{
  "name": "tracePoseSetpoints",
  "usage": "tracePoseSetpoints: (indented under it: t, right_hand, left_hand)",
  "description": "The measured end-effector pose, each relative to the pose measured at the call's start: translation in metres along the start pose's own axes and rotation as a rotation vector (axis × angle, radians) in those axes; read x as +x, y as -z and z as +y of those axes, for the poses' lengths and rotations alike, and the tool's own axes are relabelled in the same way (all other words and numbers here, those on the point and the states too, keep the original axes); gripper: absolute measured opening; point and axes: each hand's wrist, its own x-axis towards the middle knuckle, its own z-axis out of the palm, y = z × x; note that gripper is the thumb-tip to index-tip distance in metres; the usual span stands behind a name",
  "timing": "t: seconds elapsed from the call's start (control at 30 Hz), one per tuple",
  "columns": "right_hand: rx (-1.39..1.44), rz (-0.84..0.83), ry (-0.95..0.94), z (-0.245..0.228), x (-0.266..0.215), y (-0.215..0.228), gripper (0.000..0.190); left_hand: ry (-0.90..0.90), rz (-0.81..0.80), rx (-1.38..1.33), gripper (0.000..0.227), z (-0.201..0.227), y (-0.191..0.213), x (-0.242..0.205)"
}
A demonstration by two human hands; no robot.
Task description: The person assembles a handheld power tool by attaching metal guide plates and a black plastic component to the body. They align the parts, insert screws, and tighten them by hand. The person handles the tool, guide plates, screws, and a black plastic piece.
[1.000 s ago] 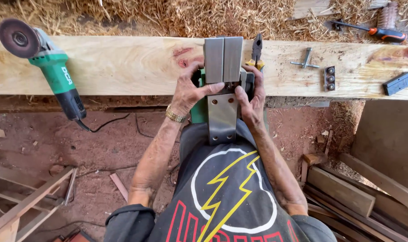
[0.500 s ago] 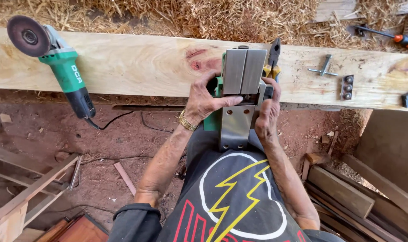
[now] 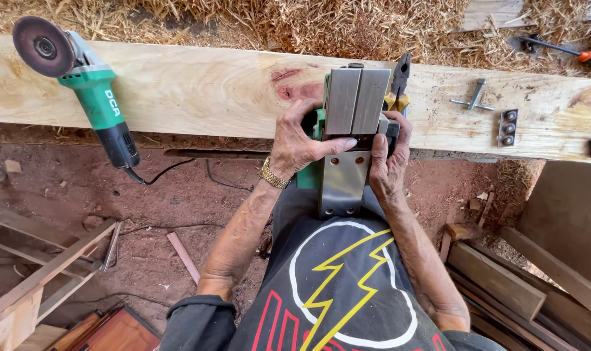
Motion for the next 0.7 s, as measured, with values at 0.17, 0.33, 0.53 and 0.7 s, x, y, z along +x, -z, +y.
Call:
tracePoseSetpoints:
  t: [0.17, 0.33, 0.53, 0.7]
  right_hand:
    - [0.026, -0.019, -0.011, 0.003, 0.000, 0.003, 0.042]
    - [0.001, -0.043, -0.010, 0.000, 0.003, 0.007, 0.044]
    - [0.046, -0.099, -0.049, -0.026, 0.013, 0.006, 0.073]
    - [0.131, -0.117, -0.271, -0.034, 0.017, 0.004, 0.071]
  left_hand:
    - [0.019, 0.007, 0.001, 0.070, 0.003, -0.002, -0.001]
    - [0.048, 0.003, -0.028, 0.070, 0.000, -0.003, -0.004]
    - [0.033, -0.024, -0.052, 0.069, -0.011, -0.001, -0.010]
    - [0.014, -0.054, -0.239, 0.065, -0.010, 0.006, -0.015]
